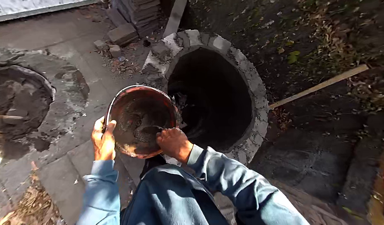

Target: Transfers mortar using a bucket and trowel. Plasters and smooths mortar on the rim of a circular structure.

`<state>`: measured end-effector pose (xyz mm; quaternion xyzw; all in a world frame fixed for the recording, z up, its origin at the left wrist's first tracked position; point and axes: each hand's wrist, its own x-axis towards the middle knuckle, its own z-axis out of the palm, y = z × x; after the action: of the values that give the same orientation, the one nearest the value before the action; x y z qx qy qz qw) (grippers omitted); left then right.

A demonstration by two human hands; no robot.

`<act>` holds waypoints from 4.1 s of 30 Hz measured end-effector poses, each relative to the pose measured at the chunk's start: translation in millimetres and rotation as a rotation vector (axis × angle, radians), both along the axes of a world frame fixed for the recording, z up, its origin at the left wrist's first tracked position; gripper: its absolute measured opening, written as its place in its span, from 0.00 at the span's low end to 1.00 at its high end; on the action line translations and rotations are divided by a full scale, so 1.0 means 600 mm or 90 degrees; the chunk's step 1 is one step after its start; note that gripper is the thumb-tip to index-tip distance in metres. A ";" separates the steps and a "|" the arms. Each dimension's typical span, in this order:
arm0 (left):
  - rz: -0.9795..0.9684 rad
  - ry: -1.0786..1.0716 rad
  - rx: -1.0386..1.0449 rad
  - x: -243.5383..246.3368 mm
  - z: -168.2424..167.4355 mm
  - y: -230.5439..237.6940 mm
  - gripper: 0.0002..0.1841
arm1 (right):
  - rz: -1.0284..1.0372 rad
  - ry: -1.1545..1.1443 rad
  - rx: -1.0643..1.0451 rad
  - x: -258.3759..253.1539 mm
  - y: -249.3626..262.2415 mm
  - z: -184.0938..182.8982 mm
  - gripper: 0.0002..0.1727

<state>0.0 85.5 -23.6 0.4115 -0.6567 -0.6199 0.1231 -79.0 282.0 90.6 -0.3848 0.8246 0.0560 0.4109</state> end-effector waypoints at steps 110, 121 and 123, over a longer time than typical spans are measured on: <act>-0.992 -0.809 0.287 -0.389 -0.505 0.579 0.21 | -0.466 -0.612 0.184 -0.235 0.602 -0.643 0.34; -1.252 -0.883 0.100 -0.279 -0.535 0.554 0.35 | -0.395 -0.537 0.168 -0.133 0.486 -0.593 0.26; -1.259 -0.870 0.092 -0.270 -0.538 0.553 0.36 | -0.420 -0.535 0.215 -0.129 0.459 -0.562 0.25</act>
<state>-162.1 417.1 -346.2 -0.0205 -0.5812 -0.1354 -0.8021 -156.4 557.2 -246.4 -0.0246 0.6461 -0.1029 0.7559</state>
